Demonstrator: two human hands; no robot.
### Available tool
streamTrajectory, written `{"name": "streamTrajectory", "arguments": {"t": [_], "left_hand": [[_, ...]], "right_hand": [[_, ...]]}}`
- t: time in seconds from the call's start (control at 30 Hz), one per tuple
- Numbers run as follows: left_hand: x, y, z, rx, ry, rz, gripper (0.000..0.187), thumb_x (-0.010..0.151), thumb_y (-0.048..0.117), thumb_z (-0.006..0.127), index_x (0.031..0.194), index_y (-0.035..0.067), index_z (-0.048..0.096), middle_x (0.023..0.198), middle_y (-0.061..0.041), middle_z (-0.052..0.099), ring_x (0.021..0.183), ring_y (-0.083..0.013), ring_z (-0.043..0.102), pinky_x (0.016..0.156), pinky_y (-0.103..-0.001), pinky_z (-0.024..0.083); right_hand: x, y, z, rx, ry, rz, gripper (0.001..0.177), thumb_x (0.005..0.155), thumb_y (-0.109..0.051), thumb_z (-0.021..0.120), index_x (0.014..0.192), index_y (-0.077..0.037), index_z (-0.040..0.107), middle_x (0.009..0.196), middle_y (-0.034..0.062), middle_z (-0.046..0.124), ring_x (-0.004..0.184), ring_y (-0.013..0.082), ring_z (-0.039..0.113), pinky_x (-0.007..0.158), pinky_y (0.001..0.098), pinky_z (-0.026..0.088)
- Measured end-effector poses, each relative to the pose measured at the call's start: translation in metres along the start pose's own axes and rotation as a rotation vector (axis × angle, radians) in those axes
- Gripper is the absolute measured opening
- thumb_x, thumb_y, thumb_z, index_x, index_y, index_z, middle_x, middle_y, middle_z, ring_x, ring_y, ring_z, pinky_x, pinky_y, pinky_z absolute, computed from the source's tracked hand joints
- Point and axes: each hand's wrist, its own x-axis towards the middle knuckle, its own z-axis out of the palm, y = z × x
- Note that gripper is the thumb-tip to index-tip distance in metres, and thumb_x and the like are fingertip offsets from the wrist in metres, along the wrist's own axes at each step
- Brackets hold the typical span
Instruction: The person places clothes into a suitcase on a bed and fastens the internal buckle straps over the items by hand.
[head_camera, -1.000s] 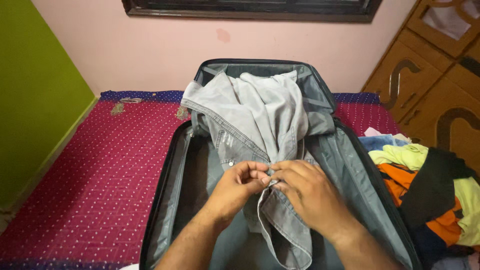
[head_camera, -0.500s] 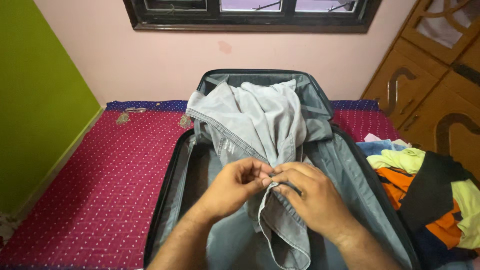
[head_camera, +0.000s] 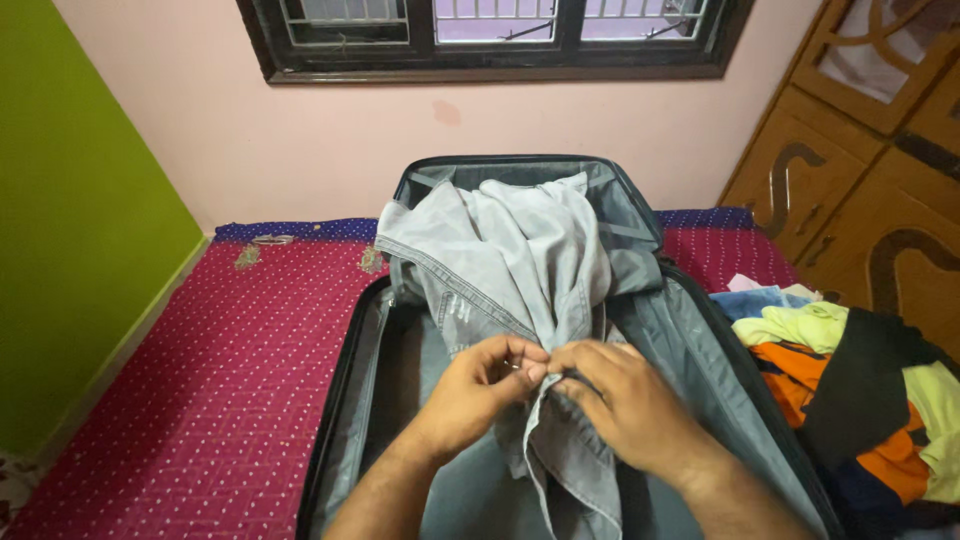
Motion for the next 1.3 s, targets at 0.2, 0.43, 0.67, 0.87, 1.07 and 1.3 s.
{"name": "streamTrajectory", "arguments": {"t": [0.2, 0.43, 0.67, 0.87, 1.07, 1.3], "left_hand": [[0.000, -0.008, 0.005, 0.036, 0.062, -0.028, 0.020, 0.094, 0.018, 0.071, 0.107, 0.003, 0.069, 0.090, 0.003, 0.069, 0.079, -0.0051, 0.060, 0.071, -0.022, 0.049], [-0.001, -0.012, 0.002, 0.035, 0.002, -0.014, 0.021, 0.099, 0.023, 0.069, 0.095, 0.002, 0.070, 0.077, 0.001, 0.066, 0.073, -0.0070, 0.058, 0.070, -0.023, 0.047], [0.001, -0.018, -0.001, 0.043, 0.026, -0.005, 0.018, 0.097, 0.019, 0.070, 0.094, 0.002, 0.071, 0.079, 0.001, 0.067, 0.074, -0.0069, 0.060, 0.071, -0.024, 0.050], [0.001, -0.023, 0.002, 0.093, 0.090, -0.019, 0.016, 0.095, 0.017, 0.070, 0.095, 0.001, 0.070, 0.081, 0.002, 0.068, 0.073, -0.0049, 0.058, 0.067, -0.023, 0.048], [0.003, -0.022, 0.000, 0.185, 0.095, -0.029, 0.017, 0.095, 0.018, 0.071, 0.095, 0.001, 0.070, 0.081, 0.003, 0.068, 0.073, -0.0038, 0.057, 0.065, -0.022, 0.047], [0.002, -0.021, 0.000, 0.134, 0.151, -0.049, 0.018, 0.094, 0.018, 0.072, 0.095, 0.000, 0.071, 0.080, 0.002, 0.069, 0.071, -0.0042, 0.058, 0.065, -0.022, 0.048]], "right_hand": [[-0.002, 0.002, 0.003, 0.119, 0.026, 0.098, 0.016, 0.089, -0.012, 0.068, 0.104, -0.004, 0.066, 0.102, 0.0102, 0.074, 0.100, 0.0301, 0.072, 0.086, 0.0378, 0.054], [0.002, -0.002, 0.001, 0.142, 0.010, 0.229, 0.015, 0.089, -0.013, 0.068, 0.102, -0.005, 0.070, 0.097, 0.0090, 0.076, 0.094, 0.0267, 0.075, 0.080, 0.0361, 0.056], [0.002, -0.002, 0.005, 0.147, 0.057, 0.232, 0.015, 0.087, -0.015, 0.071, 0.098, -0.005, 0.074, 0.093, 0.0083, 0.079, 0.086, 0.0250, 0.077, 0.074, 0.0351, 0.058], [0.002, -0.004, 0.005, 0.144, 0.017, 0.234, 0.018, 0.087, -0.014, 0.070, 0.101, -0.004, 0.075, 0.093, 0.0092, 0.079, 0.085, 0.0243, 0.077, 0.073, 0.0340, 0.058], [0.001, 0.000, 0.006, 0.176, -0.022, 0.284, 0.019, 0.088, -0.013, 0.070, 0.103, -0.004, 0.075, 0.092, 0.0106, 0.079, 0.083, 0.0242, 0.079, 0.072, 0.0333, 0.059], [0.001, 0.000, 0.008, 0.180, -0.004, 0.205, 0.020, 0.089, -0.011, 0.068, 0.107, -0.003, 0.075, 0.097, 0.0114, 0.080, 0.088, 0.0253, 0.079, 0.074, 0.0336, 0.060]]}}
